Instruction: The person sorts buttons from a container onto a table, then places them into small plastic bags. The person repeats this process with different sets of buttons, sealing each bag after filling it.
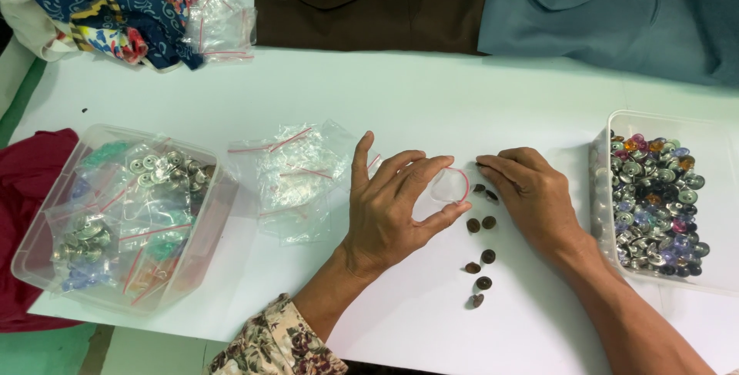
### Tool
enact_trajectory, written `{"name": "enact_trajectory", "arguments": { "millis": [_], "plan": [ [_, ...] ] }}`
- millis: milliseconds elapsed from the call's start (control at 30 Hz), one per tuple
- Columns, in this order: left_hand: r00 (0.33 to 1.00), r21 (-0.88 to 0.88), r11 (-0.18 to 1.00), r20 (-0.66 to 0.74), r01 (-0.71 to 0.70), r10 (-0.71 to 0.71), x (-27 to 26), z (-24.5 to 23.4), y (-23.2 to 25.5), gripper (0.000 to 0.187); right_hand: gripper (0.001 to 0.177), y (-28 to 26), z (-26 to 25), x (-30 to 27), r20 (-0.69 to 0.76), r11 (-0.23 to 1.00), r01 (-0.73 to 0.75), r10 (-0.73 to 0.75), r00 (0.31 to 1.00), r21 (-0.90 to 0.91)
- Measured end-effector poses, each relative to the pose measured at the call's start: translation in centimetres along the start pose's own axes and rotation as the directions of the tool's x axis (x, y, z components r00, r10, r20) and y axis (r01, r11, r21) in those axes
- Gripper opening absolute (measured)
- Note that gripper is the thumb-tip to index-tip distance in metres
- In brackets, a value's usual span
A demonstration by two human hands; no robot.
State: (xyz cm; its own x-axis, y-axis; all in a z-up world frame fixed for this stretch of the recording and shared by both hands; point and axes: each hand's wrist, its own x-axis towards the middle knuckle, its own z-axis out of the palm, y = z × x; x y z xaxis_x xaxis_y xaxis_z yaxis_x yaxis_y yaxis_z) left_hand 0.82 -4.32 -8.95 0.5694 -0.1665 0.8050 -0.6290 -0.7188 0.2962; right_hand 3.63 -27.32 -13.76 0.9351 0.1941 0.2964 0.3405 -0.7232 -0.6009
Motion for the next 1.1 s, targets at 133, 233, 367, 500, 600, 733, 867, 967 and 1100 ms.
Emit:
{"name": "enact_trajectory", "arguments": {
  "millis": [133, 233, 367, 500, 600, 733, 867, 967, 1100],
  "plan": [
    [1.000, -0.001, 1.000, 0.013, -0.006, 0.006, -0.2, 0.1, -0.1, 0.042, 0.021, -1.1, -0.7, -0.3, -0.036, 1.000, -0.009, 0.010, 0.999, 0.022],
    [1.000, 0.007, 1.000, 0.021, -0.014, 0.014, -0.4, 0.3, -0.2, 0.041, 0.018, -2.8, -1.7, -0.4, -0.175, 0.976, 0.213, -0.216, 0.961, -0.036],
    [0.999, -0.003, 1.000, 0.049, -0.022, 0.022, -0.7, 0.6, -0.2, 0.046, 0.019, -5.3, -2.6, -1.0, -0.265, 0.907, 0.417, -0.388, 0.883, 0.059],
    [0.997, -0.025, 0.999, 0.071, -0.033, 0.034, -0.9, 0.6, 0.2, 0.046, 0.020, -6.0, -2.6, -1.5, -0.306, 0.865, 0.489, -0.438, 0.845, 0.111],
    [0.997, -0.017, 0.999, 0.073, -0.033, 0.034, -0.8, 0.6, 0.4, 0.045, 0.023, -5.9, -2.5, -1.7, -0.280, 0.847, 0.519, -0.474, 0.835, 0.116],
    [0.997, -0.022, 0.999, 0.069, -0.032, 0.034, -0.8, 0.6, 0.0, 0.046, 0.022, -5.5, -2.8, -1.6, -0.273, 0.863, 0.492, -0.449, 0.851, 0.117],
    [0.998, -0.013, 1.000, 0.065, -0.024, 0.025, -0.9, 0.5, -0.1, 0.046, 0.018, -4.9, -2.7, -1.5, -0.218, 0.943, 0.331, -0.318, 0.922, 0.021],
    [0.998, -0.019, 1.000, 0.055, -0.016, 0.017, -0.8, 0.5, -0.1, 0.045, 0.024, -3.9, -2.3, -1.4, -0.077, 0.987, 0.161, -0.162, 0.984, -0.021],
    [0.999, -0.013, 1.000, 0.050, -0.019, 0.020, -0.6, 0.3, 0.0, 0.044, 0.022, -1.5, -0.8, -1.6, 0.208, 0.995, -0.098, 0.099, 0.973, -0.016]
  ]
}}
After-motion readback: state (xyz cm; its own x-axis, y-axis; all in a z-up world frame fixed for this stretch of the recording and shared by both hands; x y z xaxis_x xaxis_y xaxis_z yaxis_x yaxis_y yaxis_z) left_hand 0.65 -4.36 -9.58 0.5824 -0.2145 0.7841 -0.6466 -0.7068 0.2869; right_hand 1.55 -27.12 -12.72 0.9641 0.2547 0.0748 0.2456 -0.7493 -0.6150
